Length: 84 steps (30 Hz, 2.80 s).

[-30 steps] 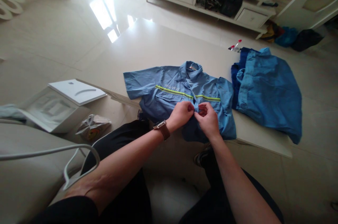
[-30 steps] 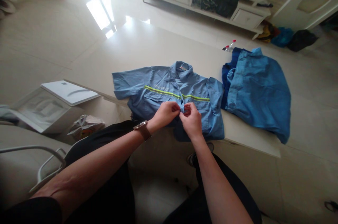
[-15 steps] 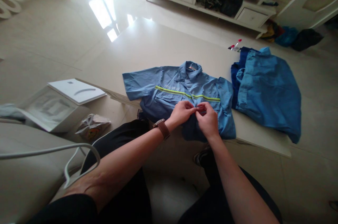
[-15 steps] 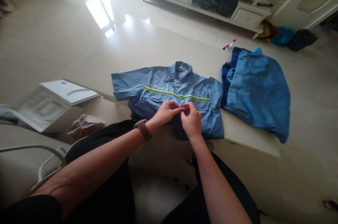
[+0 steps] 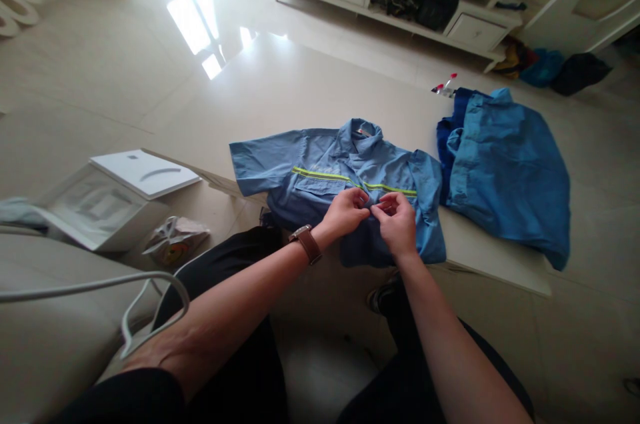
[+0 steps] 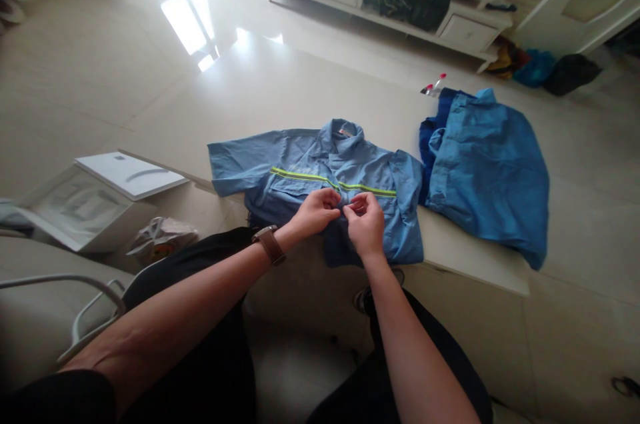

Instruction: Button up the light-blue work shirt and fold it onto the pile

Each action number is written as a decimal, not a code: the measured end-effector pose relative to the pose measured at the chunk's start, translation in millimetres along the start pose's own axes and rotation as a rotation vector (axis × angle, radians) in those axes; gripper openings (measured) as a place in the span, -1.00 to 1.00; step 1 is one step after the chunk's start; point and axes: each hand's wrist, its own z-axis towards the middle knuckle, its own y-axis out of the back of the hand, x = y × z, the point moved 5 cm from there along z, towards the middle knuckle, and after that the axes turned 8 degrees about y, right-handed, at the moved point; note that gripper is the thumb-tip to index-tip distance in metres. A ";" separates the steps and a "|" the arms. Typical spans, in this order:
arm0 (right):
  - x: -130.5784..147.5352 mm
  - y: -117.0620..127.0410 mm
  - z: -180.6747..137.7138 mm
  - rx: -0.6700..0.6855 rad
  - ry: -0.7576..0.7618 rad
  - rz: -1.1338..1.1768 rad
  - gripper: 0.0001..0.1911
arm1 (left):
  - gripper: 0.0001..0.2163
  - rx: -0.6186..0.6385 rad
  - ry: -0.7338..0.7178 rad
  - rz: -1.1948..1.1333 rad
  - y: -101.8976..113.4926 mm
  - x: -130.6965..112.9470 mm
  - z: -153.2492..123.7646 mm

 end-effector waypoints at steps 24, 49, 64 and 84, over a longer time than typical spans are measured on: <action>-36.5 -7.4 1.8 0.137 -0.107 -0.162 -0.64 | -0.84 0.520 0.108 0.501 -15.5 1.0 -23.4; -45.6 -2.5 6.9 0.053 -0.087 -0.020 -0.74 | -0.85 -0.041 -0.011 0.912 -2.4 18.3 -4.2; -28.1 0.2 4.9 0.090 -0.037 -0.182 -0.64 | -0.94 -0.108 -0.100 0.712 1.4 -6.3 -1.4; -2.3 -4.9 0.0 0.156 0.210 -0.258 -0.73 | -0.85 -0.096 -0.190 0.476 7.6 -12.5 1.4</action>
